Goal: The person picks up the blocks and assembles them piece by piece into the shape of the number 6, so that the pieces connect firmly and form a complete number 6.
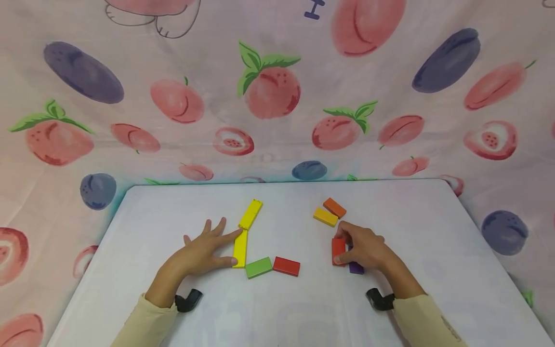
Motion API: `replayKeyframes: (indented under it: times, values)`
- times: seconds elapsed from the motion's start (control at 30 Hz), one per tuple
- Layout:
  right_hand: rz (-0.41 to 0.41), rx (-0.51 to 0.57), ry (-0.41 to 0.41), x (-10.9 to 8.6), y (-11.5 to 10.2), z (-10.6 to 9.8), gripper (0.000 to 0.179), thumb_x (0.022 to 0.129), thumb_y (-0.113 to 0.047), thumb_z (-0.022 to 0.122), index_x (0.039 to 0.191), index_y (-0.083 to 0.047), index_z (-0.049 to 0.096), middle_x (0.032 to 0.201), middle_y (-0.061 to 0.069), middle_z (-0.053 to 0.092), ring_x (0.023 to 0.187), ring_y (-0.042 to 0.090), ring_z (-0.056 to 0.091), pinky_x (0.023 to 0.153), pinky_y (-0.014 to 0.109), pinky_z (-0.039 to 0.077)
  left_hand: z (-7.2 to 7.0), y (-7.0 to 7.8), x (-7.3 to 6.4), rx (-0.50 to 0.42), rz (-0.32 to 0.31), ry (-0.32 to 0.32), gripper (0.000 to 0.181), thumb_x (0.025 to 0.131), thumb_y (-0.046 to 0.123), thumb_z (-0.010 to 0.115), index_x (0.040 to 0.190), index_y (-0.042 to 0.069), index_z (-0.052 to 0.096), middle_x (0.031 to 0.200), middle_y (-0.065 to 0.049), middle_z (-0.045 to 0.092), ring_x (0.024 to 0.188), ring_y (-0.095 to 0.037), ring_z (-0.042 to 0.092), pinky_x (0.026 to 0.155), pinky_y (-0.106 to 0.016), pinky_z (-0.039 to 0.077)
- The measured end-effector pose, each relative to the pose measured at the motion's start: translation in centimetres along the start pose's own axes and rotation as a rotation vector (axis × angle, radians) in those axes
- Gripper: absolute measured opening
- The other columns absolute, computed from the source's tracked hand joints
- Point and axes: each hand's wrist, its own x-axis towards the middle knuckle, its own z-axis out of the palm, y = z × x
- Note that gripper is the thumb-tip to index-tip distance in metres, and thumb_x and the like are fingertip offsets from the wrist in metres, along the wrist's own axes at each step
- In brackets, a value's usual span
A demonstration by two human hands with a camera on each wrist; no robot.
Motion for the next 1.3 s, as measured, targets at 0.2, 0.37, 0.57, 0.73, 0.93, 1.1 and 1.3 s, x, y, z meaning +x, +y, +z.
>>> replayKeyframes:
  times: [0.2,0.37,0.57,0.73,0.93,1.1,1.3]
  values:
    - [-0.073,0.045,0.095,-0.6,-0.4,0.3,0.030,0.084,-0.026,0.085,0.094,-0.021,0.057,0.097,-0.002,0.067,0.093,0.019,0.060,0.074,0.030,0.053,0.0,0.1,0.1,0.000,-0.006,-0.007,0.075,0.085,0.059,0.075,0.152,0.049,0.043,0.172,-0.010,0.017,0.157,-0.049,0.000,0.102,-0.090,-0.001]
    - [-0.125,0.076,0.171,-1.0,-0.9,0.6,0.023,0.088,-0.023,0.082,0.089,-0.022,0.059,0.093,-0.006,0.069,0.091,0.017,0.064,0.076,0.025,0.056,-0.1,0.1,0.1,-0.004,-0.013,-0.005,0.075,0.084,0.057,0.076,0.151,0.048,0.044,0.171,-0.012,0.019,0.157,-0.050,0.002,0.102,-0.091,-0.001]
    - [-0.096,0.164,0.144,-1.5,-2.0,1.0,0.019,0.091,-0.025,0.079,0.092,-0.020,0.061,0.094,-0.003,0.068,0.090,0.020,0.062,0.072,0.027,0.054,0.0,0.2,0.1,-0.002,-0.004,-0.004,0.074,0.085,0.057,0.076,0.151,0.047,0.044,0.171,-0.012,0.019,0.157,-0.050,0.002,0.102,-0.091,0.000]
    - [-0.082,0.227,0.088,-1.5,-2.6,1.6,0.018,0.091,-0.025,0.079,0.094,-0.019,0.063,0.096,0.001,0.069,0.084,0.021,0.062,0.067,0.026,0.055,0.0,0.2,0.2,-0.006,-0.007,-0.001,0.074,0.085,0.058,0.076,0.151,0.047,0.044,0.171,-0.012,0.019,0.157,-0.050,0.002,0.102,-0.091,-0.001]
    - [-0.090,0.253,0.009,-1.3,-2.8,2.6,0.020,0.089,-0.027,0.080,0.096,-0.018,0.063,0.100,-0.001,0.071,0.091,0.020,0.064,0.075,0.026,0.056,-0.1,0.2,0.2,-0.009,-0.009,0.000,0.074,0.085,0.057,0.076,0.151,0.047,0.045,0.171,-0.012,0.019,0.157,-0.050,0.001,0.101,-0.091,0.000]
    - [-0.089,0.263,-0.033,-1.2,-2.8,3.2,0.020,0.090,-0.026,0.079,0.098,-0.017,0.063,0.097,-0.001,0.070,0.091,0.022,0.061,0.075,0.027,0.055,-0.1,0.2,0.2,-0.010,-0.006,-0.004,0.074,0.085,0.057,0.076,0.151,0.047,0.045,0.171,-0.012,0.019,0.157,-0.050,0.001,0.102,-0.091,-0.001]
    - [-0.071,0.313,-0.080,-1.2,-3.0,3.6,0.021,0.091,-0.025,0.078,0.101,-0.014,0.063,0.100,0.002,0.069,0.092,0.023,0.062,0.074,0.028,0.055,0.0,0.2,0.3,-0.006,-0.009,0.000,0.074,0.085,0.058,0.076,0.151,0.047,0.045,0.171,-0.012,0.019,0.157,-0.050,0.002,0.101,-0.091,-0.001]
